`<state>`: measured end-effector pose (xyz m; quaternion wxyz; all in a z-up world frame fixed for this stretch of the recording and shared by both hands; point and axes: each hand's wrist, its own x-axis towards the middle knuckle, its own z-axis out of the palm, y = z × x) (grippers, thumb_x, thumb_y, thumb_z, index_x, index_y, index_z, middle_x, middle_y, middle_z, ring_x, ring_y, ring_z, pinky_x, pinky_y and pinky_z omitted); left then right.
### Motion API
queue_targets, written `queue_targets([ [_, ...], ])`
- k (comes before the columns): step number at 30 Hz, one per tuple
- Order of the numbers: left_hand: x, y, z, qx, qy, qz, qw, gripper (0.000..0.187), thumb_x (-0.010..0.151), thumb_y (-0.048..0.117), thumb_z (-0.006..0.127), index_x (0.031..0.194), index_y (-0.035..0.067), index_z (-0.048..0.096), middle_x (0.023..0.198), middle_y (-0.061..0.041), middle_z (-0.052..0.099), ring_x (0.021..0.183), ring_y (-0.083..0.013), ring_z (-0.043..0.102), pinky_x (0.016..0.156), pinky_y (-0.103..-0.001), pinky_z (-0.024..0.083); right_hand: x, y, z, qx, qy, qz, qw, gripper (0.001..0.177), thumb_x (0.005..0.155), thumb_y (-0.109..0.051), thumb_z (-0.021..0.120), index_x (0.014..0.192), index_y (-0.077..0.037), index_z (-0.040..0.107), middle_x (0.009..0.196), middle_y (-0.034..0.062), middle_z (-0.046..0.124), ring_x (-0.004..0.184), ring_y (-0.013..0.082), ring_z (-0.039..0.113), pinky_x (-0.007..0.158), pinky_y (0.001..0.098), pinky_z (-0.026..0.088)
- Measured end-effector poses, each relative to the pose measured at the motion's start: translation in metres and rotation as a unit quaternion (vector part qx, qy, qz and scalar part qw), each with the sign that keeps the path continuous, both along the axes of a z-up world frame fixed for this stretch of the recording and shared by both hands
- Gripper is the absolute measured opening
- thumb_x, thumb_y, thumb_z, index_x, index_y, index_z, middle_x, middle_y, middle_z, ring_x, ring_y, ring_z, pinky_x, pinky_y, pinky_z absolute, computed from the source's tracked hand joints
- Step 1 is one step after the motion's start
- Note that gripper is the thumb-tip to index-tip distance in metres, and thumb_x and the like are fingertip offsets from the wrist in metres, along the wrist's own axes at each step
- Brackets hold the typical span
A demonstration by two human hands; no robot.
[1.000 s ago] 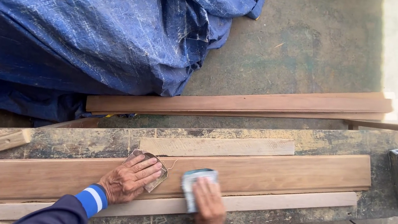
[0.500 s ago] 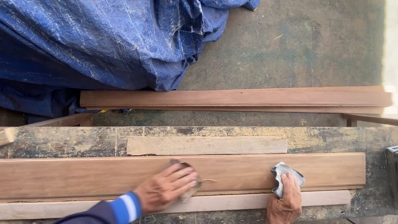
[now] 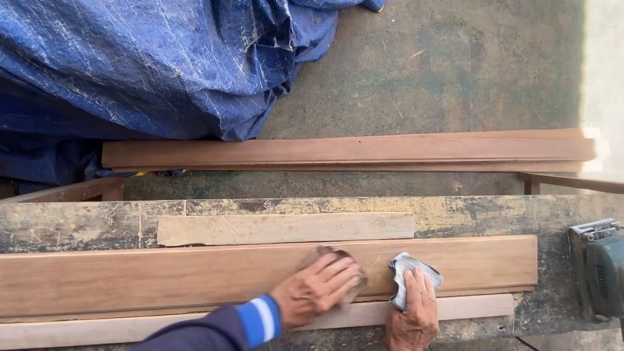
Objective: Manually sanding wooden planks using a piece of sandpaper on a workbench.
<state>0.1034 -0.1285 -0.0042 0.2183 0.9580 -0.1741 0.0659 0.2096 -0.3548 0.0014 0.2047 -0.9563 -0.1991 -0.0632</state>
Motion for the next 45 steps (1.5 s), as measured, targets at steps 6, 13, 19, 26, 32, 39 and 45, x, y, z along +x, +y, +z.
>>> queue_targets([
  [6, -0.087, 0.086, 0.024, 0.075, 0.03, 0.007, 0.997, 0.052, 0.092, 0.007, 0.058, 0.143, 0.0, 0.055, 0.149, -0.022, 0.055, 0.14, -0.0324, 0.051, 0.118, -0.049, 0.037, -0.002, 0.002, -0.001, 0.012, 0.003, -0.006, 1.0, 0.046, 0.08, 0.002, 0.065, 0.123, -0.011, 0.07, 0.135, 0.0107, 0.068, 0.13, 0.0324, 0.062, 0.106, 0.042, 0.052],
  [13, 0.026, -0.014, 0.0, 0.044, -0.003, 0.033, 0.998, 0.043, 0.101, 0.013, 0.056, 0.142, -0.001, 0.058, 0.148, -0.02, 0.056, 0.14, -0.0313, 0.053, 0.12, -0.046, 0.039, 0.004, -0.002, -0.001, -0.009, 0.001, 0.011, 1.0, 0.045, 0.081, -0.001, 0.066, 0.124, -0.011, 0.07, 0.135, 0.0097, 0.068, 0.13, 0.0315, 0.062, 0.105, 0.041, 0.053],
  [19, -0.001, 0.006, 0.004, 0.021, 0.009, 0.026, 0.999, 0.051, 0.096, 0.018, 0.062, 0.142, -0.002, 0.056, 0.149, -0.021, 0.056, 0.14, -0.0319, 0.052, 0.12, -0.046, 0.037, 0.018, -0.021, 0.0, -0.025, 0.0, 0.041, 0.999, 0.044, 0.083, 0.003, 0.064, 0.124, -0.013, 0.071, 0.136, 0.0085, 0.069, 0.129, 0.0297, 0.064, 0.106, 0.0398, 0.053],
  [26, -0.044, 0.044, 0.007, 0.034, 0.04, 0.045, 0.998, 0.052, 0.092, 0.02, 0.066, 0.139, -0.001, 0.058, 0.147, -0.023, 0.057, 0.138, -0.0334, 0.052, 0.116, -0.048, 0.038, 0.071, -0.094, -0.036, -0.015, -0.026, -0.093, 0.995, 0.027, 0.1, -0.002, 0.063, 0.124, -0.011, 0.073, 0.131, 0.0143, 0.072, 0.118, 0.0316, 0.071, 0.104, 0.0407, 0.057],
  [32, 0.076, -0.052, 0.005, 0.007, -0.018, 0.03, 0.999, 0.043, 0.098, 0.011, 0.055, 0.139, -0.001, 0.06, 0.149, -0.019, 0.059, 0.141, -0.0299, 0.056, 0.122, -0.044, 0.041, 0.073, -0.049, -0.038, -0.049, -0.069, -0.077, 0.993, 0.031, 0.096, 0.001, 0.061, 0.123, -0.009, 0.073, 0.133, 0.015, 0.072, 0.125, 0.0323, 0.069, 0.106, 0.0406, 0.056],
  [39, -0.037, 0.073, 0.008, 0.044, 0.003, 0.007, 0.999, 0.045, 0.098, 0.015, 0.062, 0.141, 0.001, 0.058, 0.145, -0.022, 0.058, 0.136, -0.0323, 0.055, 0.116, -0.047, 0.04, 0.065, -0.039, -0.022, -0.056, -0.079, -0.034, 0.995, 0.029, 0.093, -0.002, 0.064, 0.119, -0.009, 0.074, 0.135, 0.0148, 0.072, 0.128, 0.0325, 0.067, 0.109, 0.0406, 0.055],
  [45, -0.102, 0.135, 0.014, 0.007, 0.04, 0.018, 0.999, 0.062, 0.086, 0.023, 0.071, 0.142, 0.004, 0.055, 0.148, -0.015, 0.055, 0.139, -0.0297, 0.05, 0.117, -0.05, 0.035, -0.038, 0.082, -0.037, -0.005, -0.111, 0.126, 0.986, 0.034, 0.093, -0.011, 0.067, 0.126, -0.006, 0.068, 0.129, 0.0152, 0.071, 0.12, 0.0322, 0.067, 0.104, 0.0468, 0.056],
])
